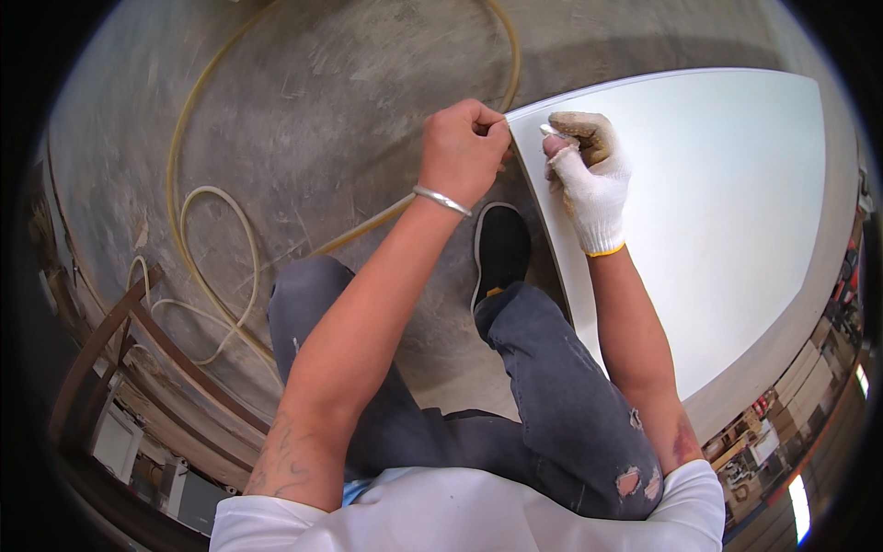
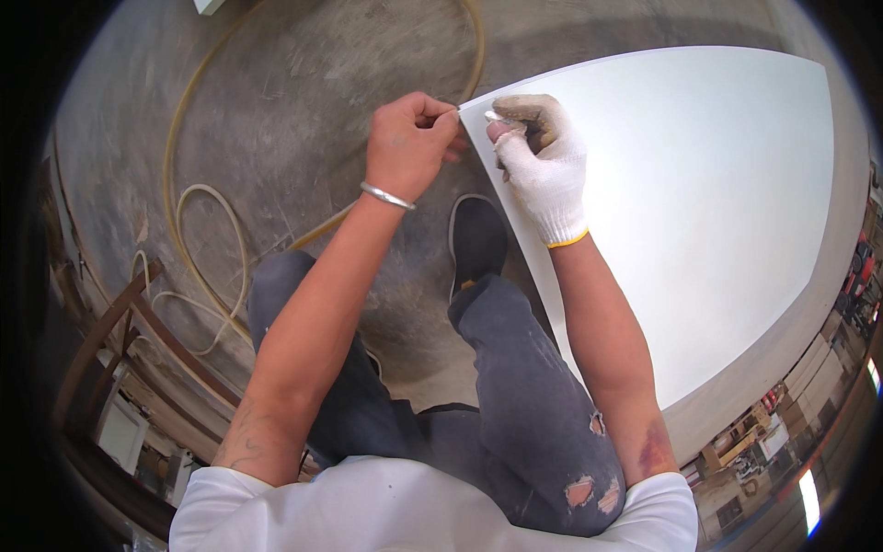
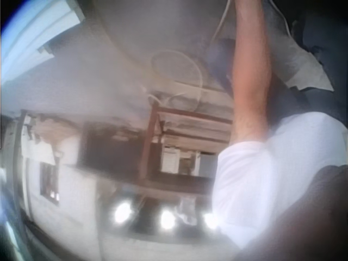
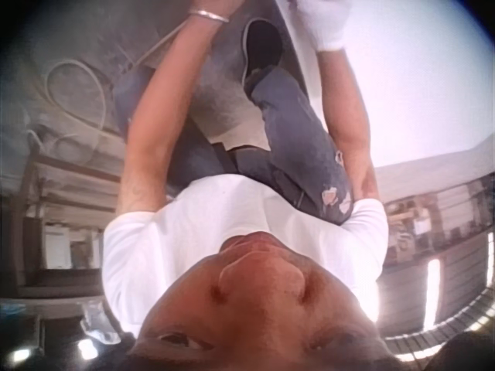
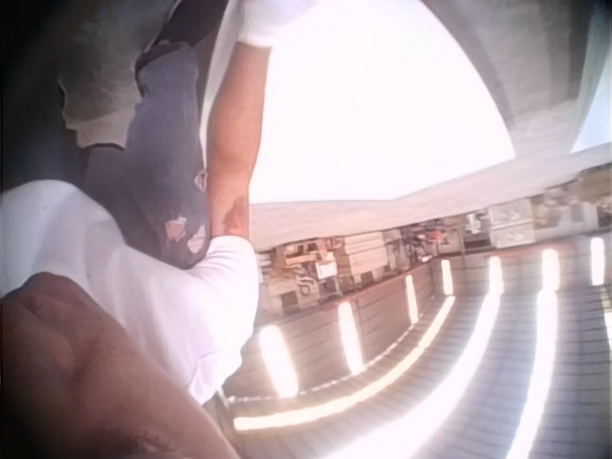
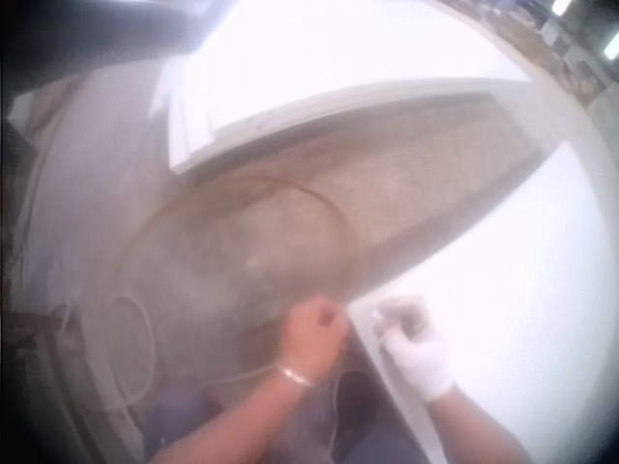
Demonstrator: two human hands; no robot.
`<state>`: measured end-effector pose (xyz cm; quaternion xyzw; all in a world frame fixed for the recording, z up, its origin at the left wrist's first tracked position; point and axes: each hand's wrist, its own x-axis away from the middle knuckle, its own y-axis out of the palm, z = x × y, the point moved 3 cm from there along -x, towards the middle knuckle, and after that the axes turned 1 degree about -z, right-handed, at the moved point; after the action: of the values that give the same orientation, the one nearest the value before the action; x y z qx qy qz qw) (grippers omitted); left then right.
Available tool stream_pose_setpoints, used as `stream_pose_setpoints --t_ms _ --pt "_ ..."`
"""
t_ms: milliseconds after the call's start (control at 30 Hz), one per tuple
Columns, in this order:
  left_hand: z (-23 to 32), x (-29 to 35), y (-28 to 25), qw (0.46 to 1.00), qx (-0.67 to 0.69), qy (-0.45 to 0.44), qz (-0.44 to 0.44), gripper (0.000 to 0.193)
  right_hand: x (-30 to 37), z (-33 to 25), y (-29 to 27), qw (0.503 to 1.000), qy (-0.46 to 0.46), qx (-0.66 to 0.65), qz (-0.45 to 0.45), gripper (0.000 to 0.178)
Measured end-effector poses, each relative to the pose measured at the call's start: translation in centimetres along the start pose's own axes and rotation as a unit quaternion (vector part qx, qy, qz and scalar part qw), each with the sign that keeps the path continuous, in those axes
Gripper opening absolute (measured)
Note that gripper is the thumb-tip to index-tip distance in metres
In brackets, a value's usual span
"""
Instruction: The person wipes a large white panel with a cloth, repeatedly applying liquid from a bottle and wiping different areas. They then peel a protective film from the panel's edge.
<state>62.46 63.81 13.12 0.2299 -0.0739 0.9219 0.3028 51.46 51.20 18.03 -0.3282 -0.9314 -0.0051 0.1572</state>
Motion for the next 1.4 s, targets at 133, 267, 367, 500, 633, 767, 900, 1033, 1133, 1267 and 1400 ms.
stream_pose_setpoints --t_ms 133,267,367,500,633,767,900,1033,1133,1267,1400 --pt "0.3 0.5 0.2 0.993 -0.085 0.074 0.036 0.011 0.0 0.0 0.0 1.000 -0.011 -0.004 -0.010 0.022" --pt "-0.2 0.8 0.4 0.985 -0.116 0.114 0.057 0.009 0.1 0.0 -0.1 1.000 -0.015 0.000 -0.013 0.022" --pt "-0.5 1.1 0.4 0.961 -0.174 0.200 0.080 0.006 0.0 0.0 -0.2 1.000 -0.023 0.005 -0.007 0.023" --pt "-1.7 2.3 1.2 0.922 -0.302 0.239 0.040 0.008 0.0 0.1 -0.2 1.000 -0.013 0.010 -0.001 0.023" --pt "-3.2 1.6 1.5 0.985 -0.101 0.121 0.071 0.013 0.1 0.3 -0.2 1.000 -0.009 -0.014 0.010 0.022" --pt "-3.3 -0.2 0.8 0.993 0.018 0.096 0.066 0.016 0.2 0.5 -0.3 1.000 -0.021 0.017 0.009 0.023" --pt "-2.2 -0.3 0.2 0.987 -0.011 0.147 0.062 0.014 0.1 0.7 -0.2 0.999 -0.032 0.005 0.016 0.023" --pt "-1.6 -0.1 -0.3 0.960 -0.141 0.230 0.068 0.012 0.0 0.7 -0.1 0.999 -0.038 0.003 0.014 0.024" --pt "-1.1 0.3 -0.1 0.941 -0.167 0.280 0.092 0.008 0.0 0.7 -0.2 0.999 -0.042 0.009 0.022 0.024" --pt "-0.7 0.5 0.1 0.930 -0.206 0.286 0.102 0.009 0.0 0.7 -0.3 0.999 -0.047 0.008 0.013 0.024" --pt "-0.8 0.6 0.6 0.924 -0.236 0.280 0.107 0.010 -0.1 0.9 -0.2 0.998 -0.051 0.009 0.020 0.023"
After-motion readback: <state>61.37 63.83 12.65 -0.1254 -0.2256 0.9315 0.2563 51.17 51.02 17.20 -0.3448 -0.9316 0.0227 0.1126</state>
